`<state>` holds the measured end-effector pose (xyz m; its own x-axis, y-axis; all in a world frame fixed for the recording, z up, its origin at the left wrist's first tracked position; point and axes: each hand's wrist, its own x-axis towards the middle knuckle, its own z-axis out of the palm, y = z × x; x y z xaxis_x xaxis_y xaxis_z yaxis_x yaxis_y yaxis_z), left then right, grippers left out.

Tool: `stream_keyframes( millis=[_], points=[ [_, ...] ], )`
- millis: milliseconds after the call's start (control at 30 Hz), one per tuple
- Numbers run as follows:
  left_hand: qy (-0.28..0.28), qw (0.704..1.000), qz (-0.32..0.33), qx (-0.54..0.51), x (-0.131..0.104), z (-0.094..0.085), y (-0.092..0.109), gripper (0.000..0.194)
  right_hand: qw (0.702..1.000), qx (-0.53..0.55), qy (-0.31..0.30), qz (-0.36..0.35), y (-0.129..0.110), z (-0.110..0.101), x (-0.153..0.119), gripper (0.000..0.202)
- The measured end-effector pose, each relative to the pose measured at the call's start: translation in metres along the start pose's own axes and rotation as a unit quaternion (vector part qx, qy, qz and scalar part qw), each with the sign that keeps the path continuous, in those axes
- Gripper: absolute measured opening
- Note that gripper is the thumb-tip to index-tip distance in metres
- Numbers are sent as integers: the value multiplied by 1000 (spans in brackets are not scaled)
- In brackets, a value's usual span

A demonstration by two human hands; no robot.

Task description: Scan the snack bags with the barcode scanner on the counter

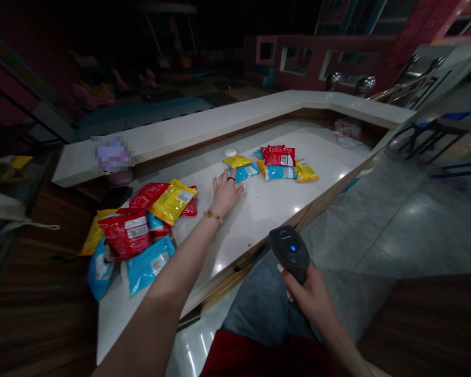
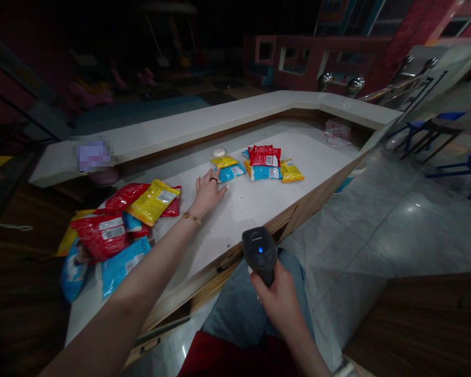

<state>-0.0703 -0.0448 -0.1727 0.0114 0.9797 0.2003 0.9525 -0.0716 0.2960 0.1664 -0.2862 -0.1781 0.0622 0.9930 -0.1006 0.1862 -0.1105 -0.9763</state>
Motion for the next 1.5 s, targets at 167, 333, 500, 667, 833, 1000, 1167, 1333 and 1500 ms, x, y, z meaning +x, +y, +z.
stream_keyframes(
  millis=[167,333,500,667,833,1000,1167,1333,1500],
  points=[
    [-85,996,8,40,6,17,8,77,1000,1,3,4,0,-2,2,27],
    [-75,994,59,59,-39,16,5,74,1000,-3,-2,-7,-3,-1,3,25],
    [-33,991,125,41,-88,2,6,57,1000,-1,-4,-3,-3,1,2,21],
    [38,994,101,8,-91,0,14,54,1000,-17,-1,-22,-5,1,0,17],
    [16,994,104,-9,-73,17,14,78,999,-14,2,-31,-4,1,0,19],
    [6,992,127,-17,-73,19,3,55,999,-23,-1,-31,-4,3,0,20],
    [30,992,112,-49,-77,11,3,55,999,-17,-2,-32,-6,7,0,21],
    [5,994,100,-47,-77,15,8,75,1000,-13,-6,-27,-4,10,0,20],
    [1,992,118,-53,-77,17,7,66,1000,-17,-8,-20,-4,10,0,19]
  ],
)
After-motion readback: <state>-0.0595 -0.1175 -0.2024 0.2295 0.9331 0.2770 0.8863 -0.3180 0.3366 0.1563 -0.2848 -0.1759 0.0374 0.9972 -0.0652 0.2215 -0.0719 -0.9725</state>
